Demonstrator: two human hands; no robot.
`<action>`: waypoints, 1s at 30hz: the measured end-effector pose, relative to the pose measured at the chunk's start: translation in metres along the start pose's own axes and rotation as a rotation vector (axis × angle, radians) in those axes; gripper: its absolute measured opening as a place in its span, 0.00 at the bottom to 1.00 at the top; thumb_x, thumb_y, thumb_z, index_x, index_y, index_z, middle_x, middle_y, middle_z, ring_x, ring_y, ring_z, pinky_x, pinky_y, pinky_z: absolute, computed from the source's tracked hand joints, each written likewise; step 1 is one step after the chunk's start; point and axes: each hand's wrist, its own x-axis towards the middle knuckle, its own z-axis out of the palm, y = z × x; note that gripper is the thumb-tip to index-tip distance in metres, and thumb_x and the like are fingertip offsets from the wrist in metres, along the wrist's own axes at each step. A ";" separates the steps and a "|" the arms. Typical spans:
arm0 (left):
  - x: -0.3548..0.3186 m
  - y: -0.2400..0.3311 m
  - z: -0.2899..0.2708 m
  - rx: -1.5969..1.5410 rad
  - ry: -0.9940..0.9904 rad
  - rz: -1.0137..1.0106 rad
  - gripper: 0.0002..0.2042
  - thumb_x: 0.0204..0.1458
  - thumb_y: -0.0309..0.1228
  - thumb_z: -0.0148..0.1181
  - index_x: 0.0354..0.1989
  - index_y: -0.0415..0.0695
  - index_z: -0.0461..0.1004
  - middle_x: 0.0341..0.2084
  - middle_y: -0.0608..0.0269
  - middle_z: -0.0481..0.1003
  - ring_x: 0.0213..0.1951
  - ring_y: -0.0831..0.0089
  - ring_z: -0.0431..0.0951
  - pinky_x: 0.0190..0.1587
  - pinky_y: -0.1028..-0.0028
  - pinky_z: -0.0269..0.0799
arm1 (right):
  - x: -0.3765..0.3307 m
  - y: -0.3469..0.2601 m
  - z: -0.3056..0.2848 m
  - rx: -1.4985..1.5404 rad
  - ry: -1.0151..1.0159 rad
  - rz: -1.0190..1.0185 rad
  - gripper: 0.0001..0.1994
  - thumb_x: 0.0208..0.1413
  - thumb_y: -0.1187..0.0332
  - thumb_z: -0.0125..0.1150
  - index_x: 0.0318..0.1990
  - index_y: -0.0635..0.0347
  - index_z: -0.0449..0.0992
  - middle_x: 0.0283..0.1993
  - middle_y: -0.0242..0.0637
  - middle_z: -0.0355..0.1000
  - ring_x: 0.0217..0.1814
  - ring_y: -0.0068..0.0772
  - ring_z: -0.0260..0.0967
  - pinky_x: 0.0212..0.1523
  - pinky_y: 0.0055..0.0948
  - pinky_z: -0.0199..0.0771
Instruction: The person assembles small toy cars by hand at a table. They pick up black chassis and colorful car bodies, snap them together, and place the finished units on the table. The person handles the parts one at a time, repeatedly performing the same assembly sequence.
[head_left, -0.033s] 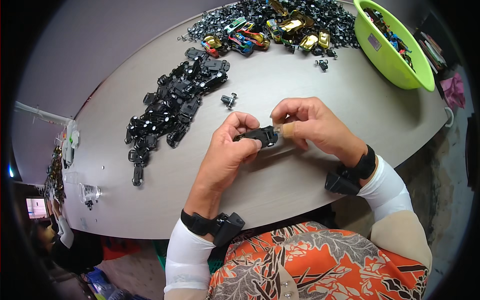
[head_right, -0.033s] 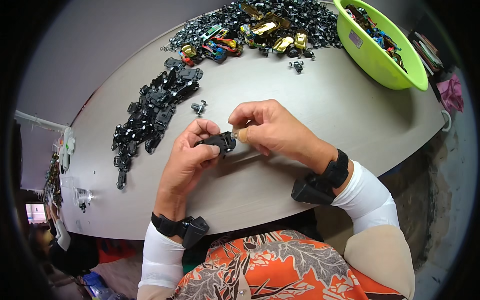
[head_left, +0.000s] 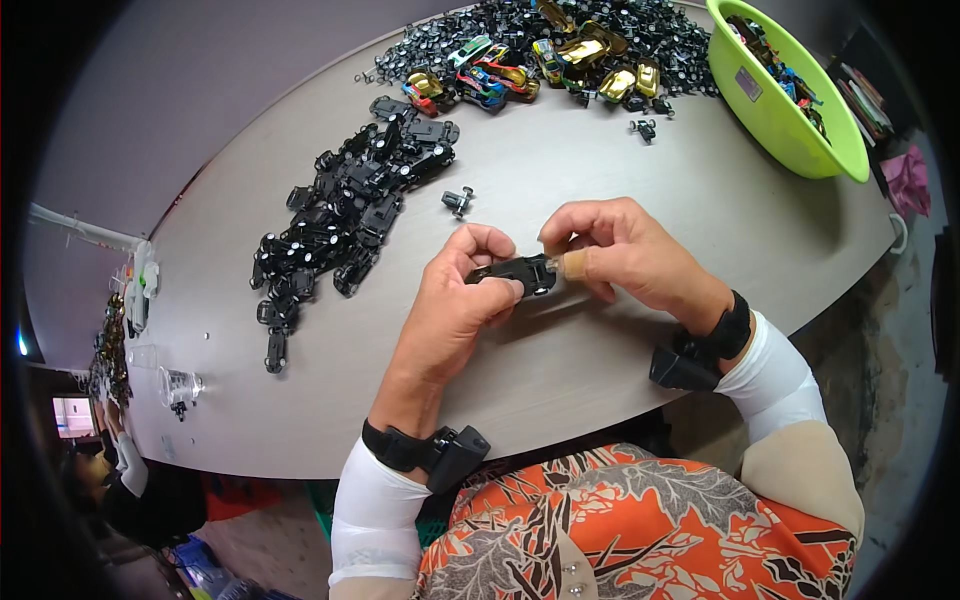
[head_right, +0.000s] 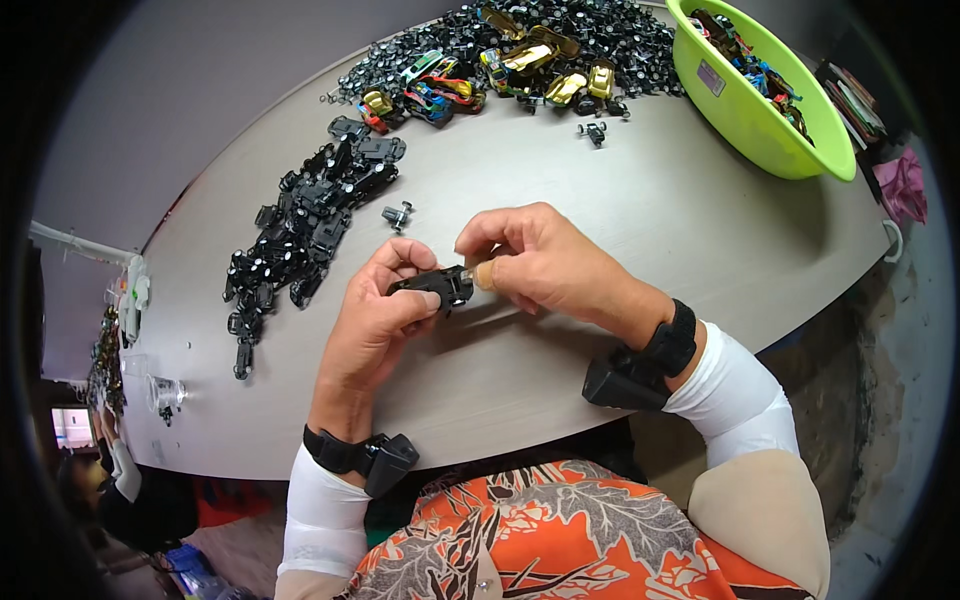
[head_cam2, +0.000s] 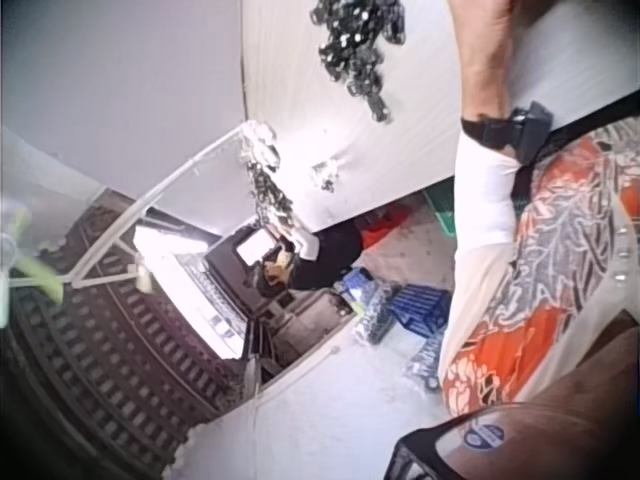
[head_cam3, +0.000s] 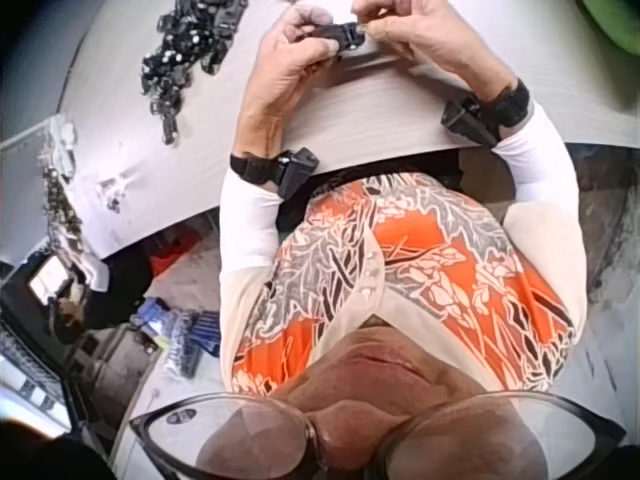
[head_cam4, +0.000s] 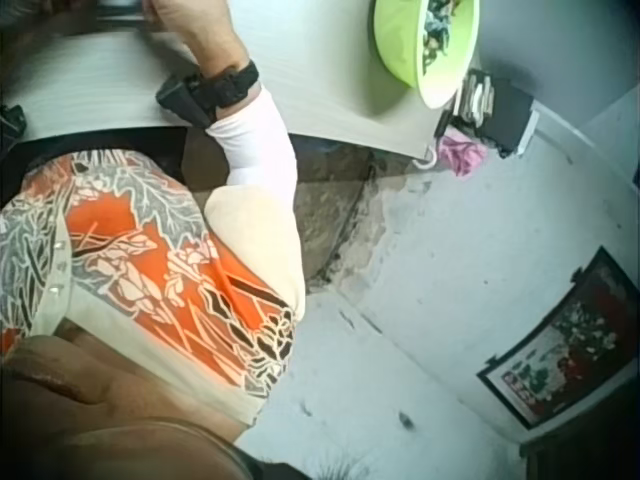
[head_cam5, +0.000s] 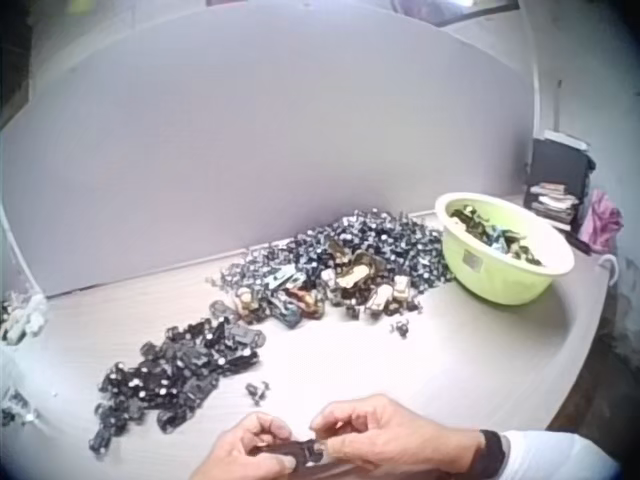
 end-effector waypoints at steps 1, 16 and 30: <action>0.000 -0.001 0.000 -0.017 0.034 0.030 0.13 0.42 0.20 0.56 0.39 0.40 0.68 0.29 0.67 0.71 0.25 0.83 0.69 0.26 0.83 0.64 | 0.000 -0.001 0.000 -0.028 -0.020 0.013 0.09 0.46 0.77 0.52 0.37 0.65 0.73 0.24 0.30 0.68 0.14 0.12 0.57 0.13 0.15 0.55; -0.003 -0.003 0.010 -0.053 -0.119 0.025 0.11 0.49 0.27 0.59 0.40 0.39 0.71 0.29 0.63 0.75 0.30 0.76 0.76 0.32 0.77 0.74 | -0.004 -0.010 -0.005 -0.070 -0.043 -0.158 0.04 0.47 0.76 0.54 0.31 0.64 0.74 0.25 0.26 0.67 0.22 0.12 0.61 0.21 0.14 0.62; -0.010 -0.007 0.017 0.295 -0.070 0.068 0.06 0.47 0.25 0.58 0.33 0.38 0.74 0.20 0.74 0.69 0.22 0.89 0.64 0.25 0.86 0.59 | -0.005 -0.002 0.000 -0.412 -0.104 -0.117 0.05 0.45 0.76 0.59 0.32 0.66 0.73 0.26 0.29 0.68 0.27 0.18 0.62 0.26 0.20 0.63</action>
